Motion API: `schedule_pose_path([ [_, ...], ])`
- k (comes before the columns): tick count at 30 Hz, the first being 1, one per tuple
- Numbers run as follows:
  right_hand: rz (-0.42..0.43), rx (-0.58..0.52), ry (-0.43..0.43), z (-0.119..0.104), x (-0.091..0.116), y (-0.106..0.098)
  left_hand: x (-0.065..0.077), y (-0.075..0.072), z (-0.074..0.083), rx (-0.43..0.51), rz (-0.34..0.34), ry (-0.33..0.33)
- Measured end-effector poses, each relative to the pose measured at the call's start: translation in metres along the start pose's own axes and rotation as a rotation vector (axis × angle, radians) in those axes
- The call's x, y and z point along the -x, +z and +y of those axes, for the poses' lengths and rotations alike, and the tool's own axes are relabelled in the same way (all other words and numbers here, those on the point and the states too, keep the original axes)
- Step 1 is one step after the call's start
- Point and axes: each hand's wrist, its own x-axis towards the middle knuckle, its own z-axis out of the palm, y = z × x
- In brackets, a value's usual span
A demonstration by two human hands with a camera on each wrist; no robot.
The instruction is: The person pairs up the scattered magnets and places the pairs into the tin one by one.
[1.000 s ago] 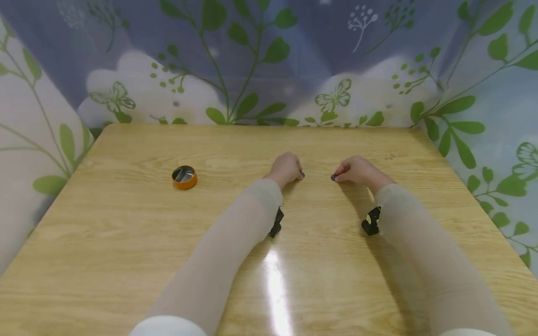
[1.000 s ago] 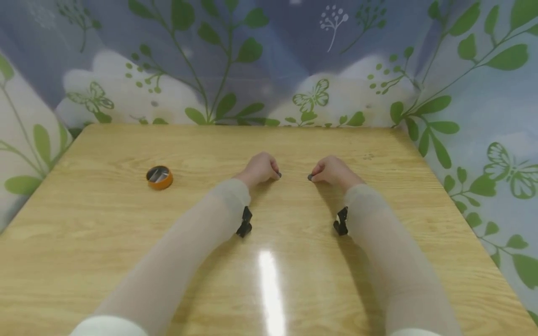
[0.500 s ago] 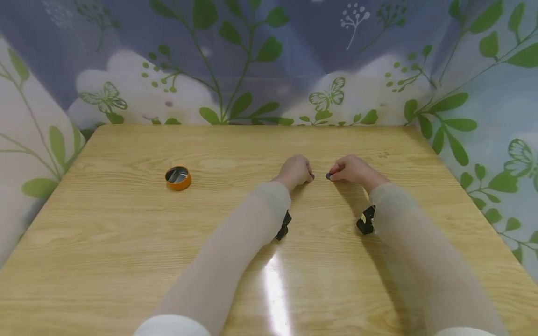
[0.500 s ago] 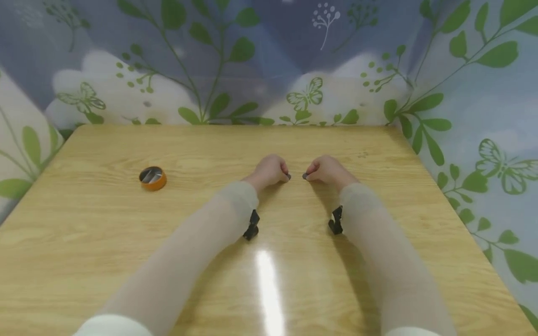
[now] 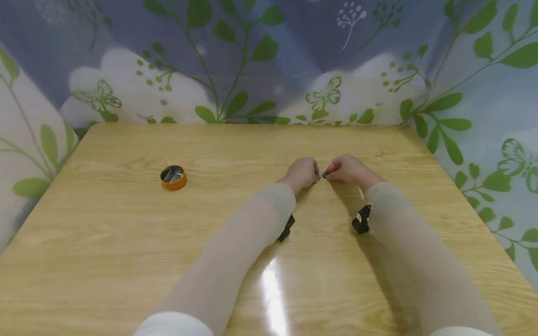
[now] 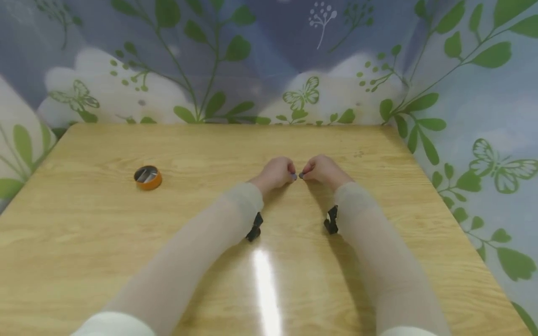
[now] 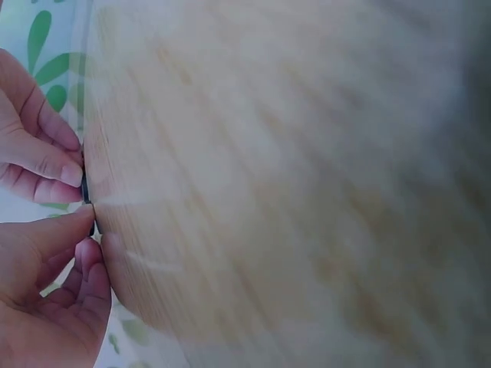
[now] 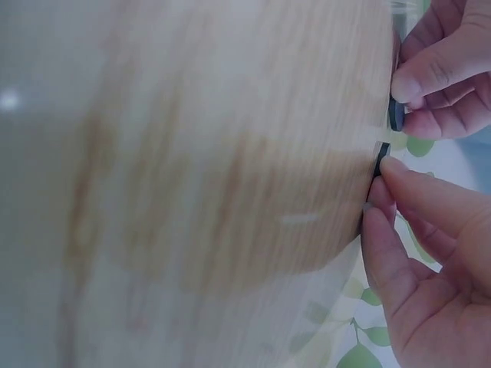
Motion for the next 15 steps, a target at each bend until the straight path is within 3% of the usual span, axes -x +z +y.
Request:
schedule_pose_path([
  [8, -0.012, -0.024, -0.006, 0.000, 0.001, -0.001, -0.005, 0.005, -0.001, -0.034, -0.004, 0.048],
  [13, -0.004, -0.039, -0.029, 0.002, 0.002, -0.001, -0.013, 0.010, -0.001, -0.052, -0.013, 0.066],
  [15, -0.005, -0.034, -0.040, 0.002, 0.001, 0.000, -0.022, 0.017, -0.005, -0.048, 0.013, 0.088],
])
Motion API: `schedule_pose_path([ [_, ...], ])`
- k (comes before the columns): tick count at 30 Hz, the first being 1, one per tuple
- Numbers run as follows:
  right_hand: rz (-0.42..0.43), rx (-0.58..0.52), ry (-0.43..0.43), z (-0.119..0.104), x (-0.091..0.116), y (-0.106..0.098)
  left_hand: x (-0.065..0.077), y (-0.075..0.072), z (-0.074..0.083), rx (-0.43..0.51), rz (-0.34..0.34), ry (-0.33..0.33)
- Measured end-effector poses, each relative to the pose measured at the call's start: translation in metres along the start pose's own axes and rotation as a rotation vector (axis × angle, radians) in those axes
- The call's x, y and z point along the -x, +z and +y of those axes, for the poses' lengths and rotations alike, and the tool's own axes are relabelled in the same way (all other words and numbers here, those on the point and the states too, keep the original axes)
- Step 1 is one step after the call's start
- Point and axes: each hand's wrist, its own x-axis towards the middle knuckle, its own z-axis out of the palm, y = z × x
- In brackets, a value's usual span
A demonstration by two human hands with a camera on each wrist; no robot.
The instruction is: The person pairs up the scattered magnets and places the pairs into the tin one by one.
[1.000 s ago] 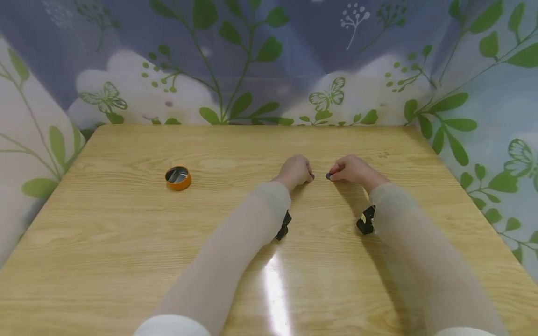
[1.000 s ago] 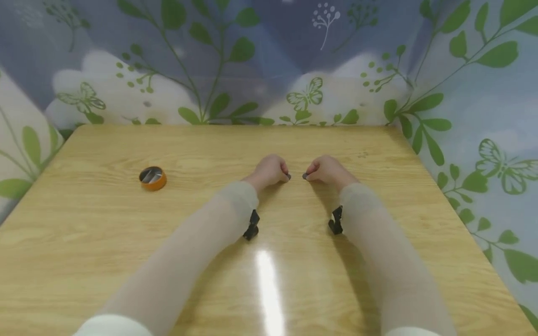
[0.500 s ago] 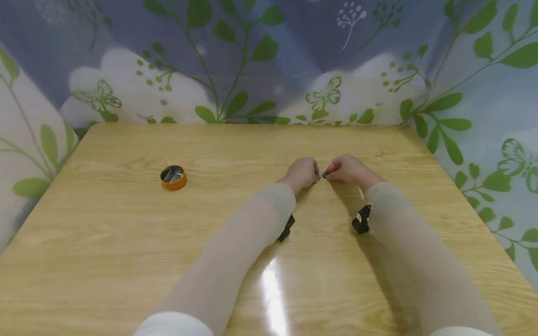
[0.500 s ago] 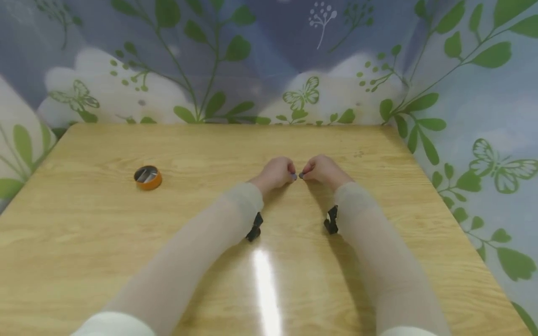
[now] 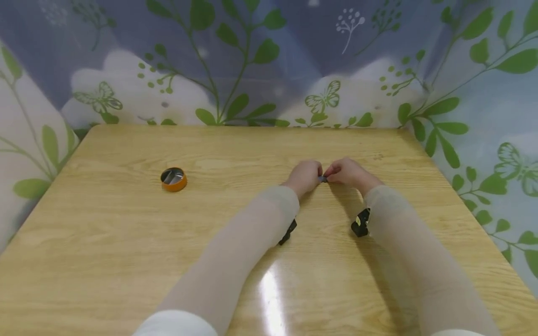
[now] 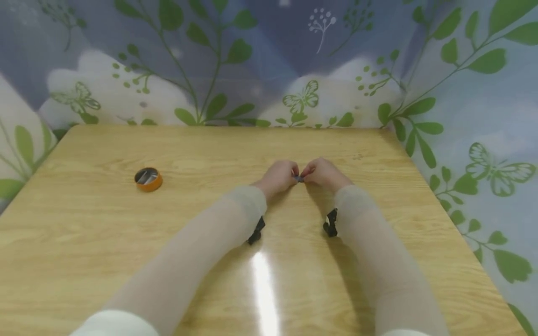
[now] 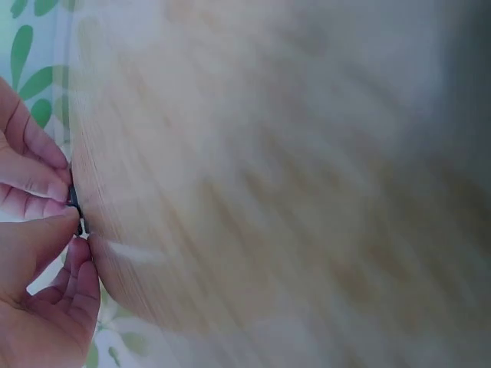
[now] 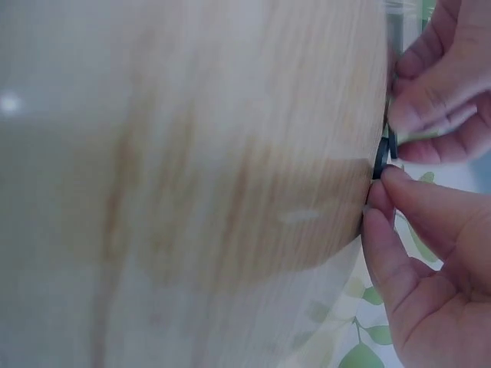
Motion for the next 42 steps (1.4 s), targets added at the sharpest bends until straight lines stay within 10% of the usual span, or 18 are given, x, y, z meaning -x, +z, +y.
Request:
schedule_pose_path([
  [14, -0.062, -0.029, 0.045, -0.010, 0.000, 0.005, 0.023, -0.011, 0.005, 0.091, 0.013, -0.015],
  [30, -0.028, 0.079, -0.012, -0.013, 0.007, 0.004, 0.063, -0.052, -0.044, 0.584, -0.056, -0.057],
  [42, 0.012, 0.137, -0.007, -0.013, 0.008, 0.008, 0.104, -0.074, -0.074, 0.653, -0.020, -0.066],
])
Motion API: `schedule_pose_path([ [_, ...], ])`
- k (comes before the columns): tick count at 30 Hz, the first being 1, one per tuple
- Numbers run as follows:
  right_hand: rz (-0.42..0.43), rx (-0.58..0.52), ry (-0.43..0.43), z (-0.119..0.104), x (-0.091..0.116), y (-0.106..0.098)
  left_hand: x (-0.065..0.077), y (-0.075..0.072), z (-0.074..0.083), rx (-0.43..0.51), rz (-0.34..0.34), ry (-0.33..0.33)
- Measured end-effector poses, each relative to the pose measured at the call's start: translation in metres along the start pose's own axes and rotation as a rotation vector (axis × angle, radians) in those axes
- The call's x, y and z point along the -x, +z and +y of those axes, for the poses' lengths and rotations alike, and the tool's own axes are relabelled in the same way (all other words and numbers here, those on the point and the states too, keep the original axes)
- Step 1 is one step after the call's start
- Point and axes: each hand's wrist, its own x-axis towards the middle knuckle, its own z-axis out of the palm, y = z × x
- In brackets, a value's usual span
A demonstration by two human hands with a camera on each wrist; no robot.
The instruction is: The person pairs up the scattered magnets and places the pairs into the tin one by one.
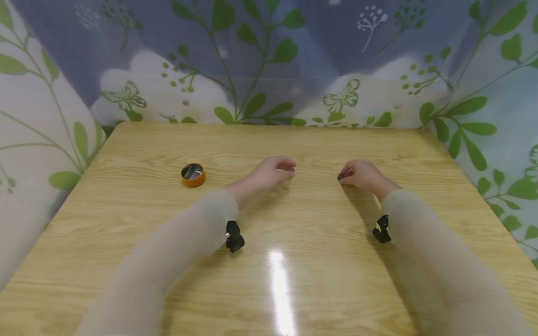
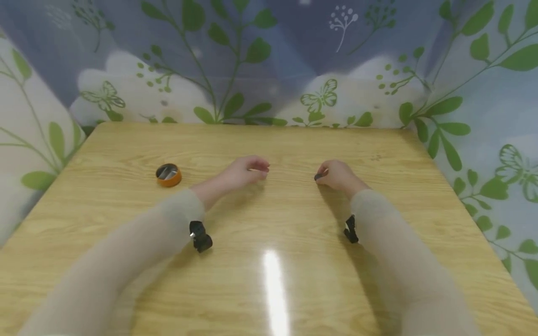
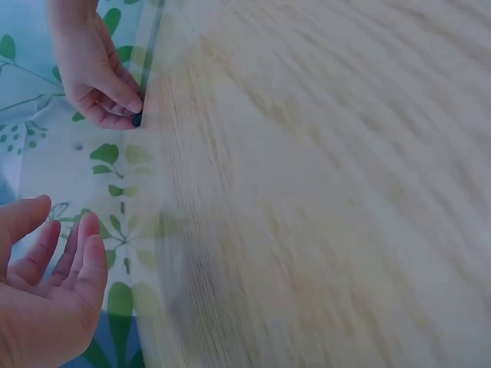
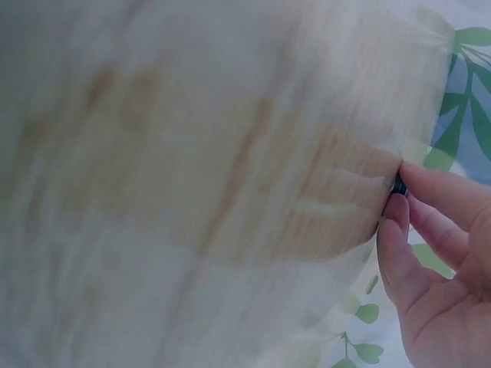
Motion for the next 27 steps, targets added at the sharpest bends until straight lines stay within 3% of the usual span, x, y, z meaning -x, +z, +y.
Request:
schedule_pose_path([
  [9, 0.012, 0.023, 0.000, 0.000, 0.000, 0.000, 0.024, -0.019, -0.013, 0.032, -0.007, -0.019],
  [18, 0.032, 0.033, -0.020, -0.001, 0.001, 0.000, 0.041, -0.041, -0.020, 0.066, 0.024, 0.020],
  [27, 0.017, 0.034, -0.016, 0.003, -0.001, 0.003, 0.065, -0.058, -0.031, 0.040, 0.056, -0.014],
])
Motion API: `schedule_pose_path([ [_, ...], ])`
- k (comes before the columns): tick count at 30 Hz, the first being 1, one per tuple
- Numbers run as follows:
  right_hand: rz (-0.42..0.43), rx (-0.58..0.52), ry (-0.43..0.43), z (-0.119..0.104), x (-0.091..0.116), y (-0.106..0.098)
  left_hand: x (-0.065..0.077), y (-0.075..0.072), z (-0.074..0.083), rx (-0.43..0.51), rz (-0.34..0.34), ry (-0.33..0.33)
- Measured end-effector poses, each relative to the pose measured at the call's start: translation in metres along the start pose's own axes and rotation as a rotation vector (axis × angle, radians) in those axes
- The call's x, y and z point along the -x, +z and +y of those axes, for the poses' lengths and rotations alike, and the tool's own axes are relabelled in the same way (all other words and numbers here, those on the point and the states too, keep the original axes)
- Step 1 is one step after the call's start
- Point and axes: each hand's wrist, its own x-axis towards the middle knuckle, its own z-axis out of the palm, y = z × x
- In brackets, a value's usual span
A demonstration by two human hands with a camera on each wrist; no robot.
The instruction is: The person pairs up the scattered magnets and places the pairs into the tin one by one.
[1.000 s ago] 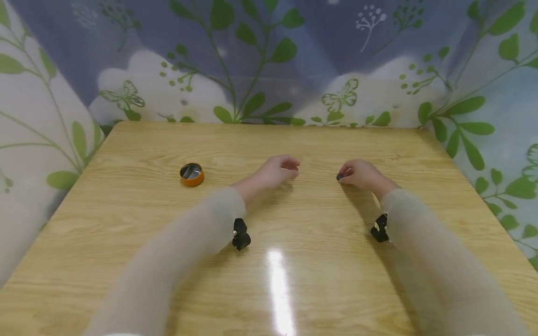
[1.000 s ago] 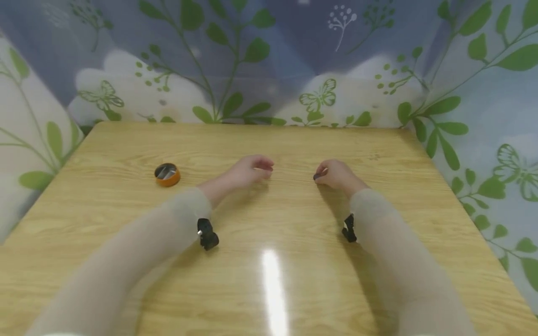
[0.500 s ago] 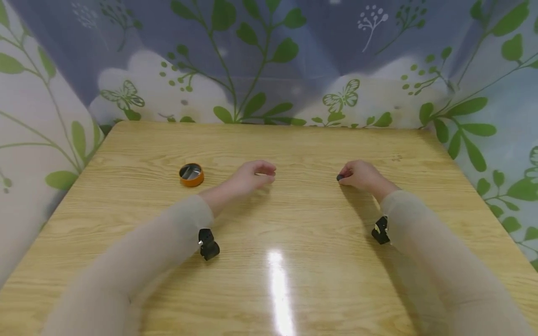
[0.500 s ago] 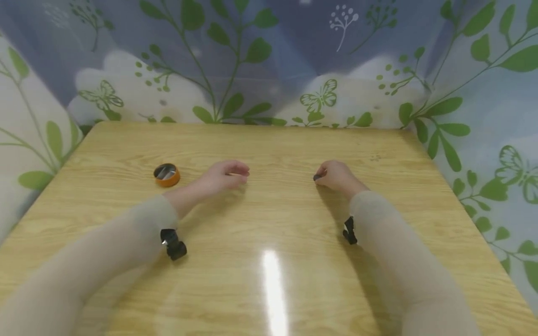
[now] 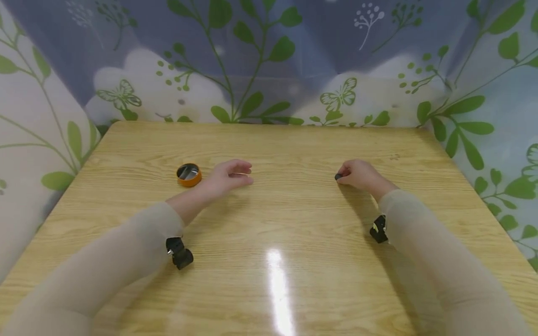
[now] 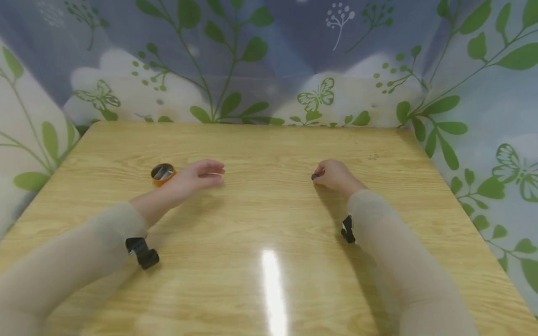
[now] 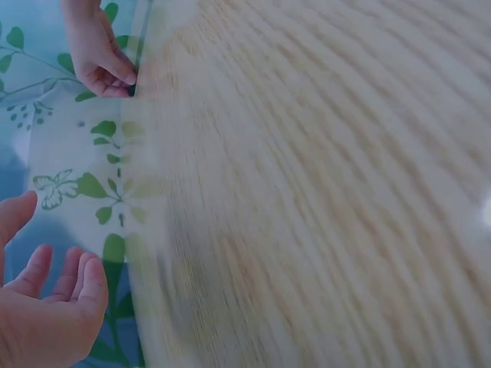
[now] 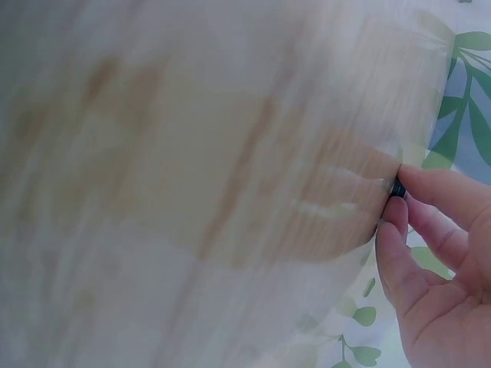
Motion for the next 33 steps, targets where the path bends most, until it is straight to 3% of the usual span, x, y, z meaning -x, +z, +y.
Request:
schedule_pose_path([
  [8, 0.006, 0.008, -0.008, 0.000, -0.002, 0.002, 0.026, -0.017, -0.020, -0.018, 0.048, -0.072],
  [13, 0.015, 0.007, -0.015, 0.003, -0.003, 0.003, 0.038, -0.027, -0.032, 0.029, 0.050, -0.079],
  [23, 0.002, 0.006, -0.036, 0.007, -0.001, 0.006, 0.065, -0.043, -0.051, 0.062, 0.066, -0.172],
  [33, 0.010, 0.013, -0.052, 0.004, -0.002, 0.000, 0.081, -0.073, -0.068, 0.005, 0.262, -0.283],
])
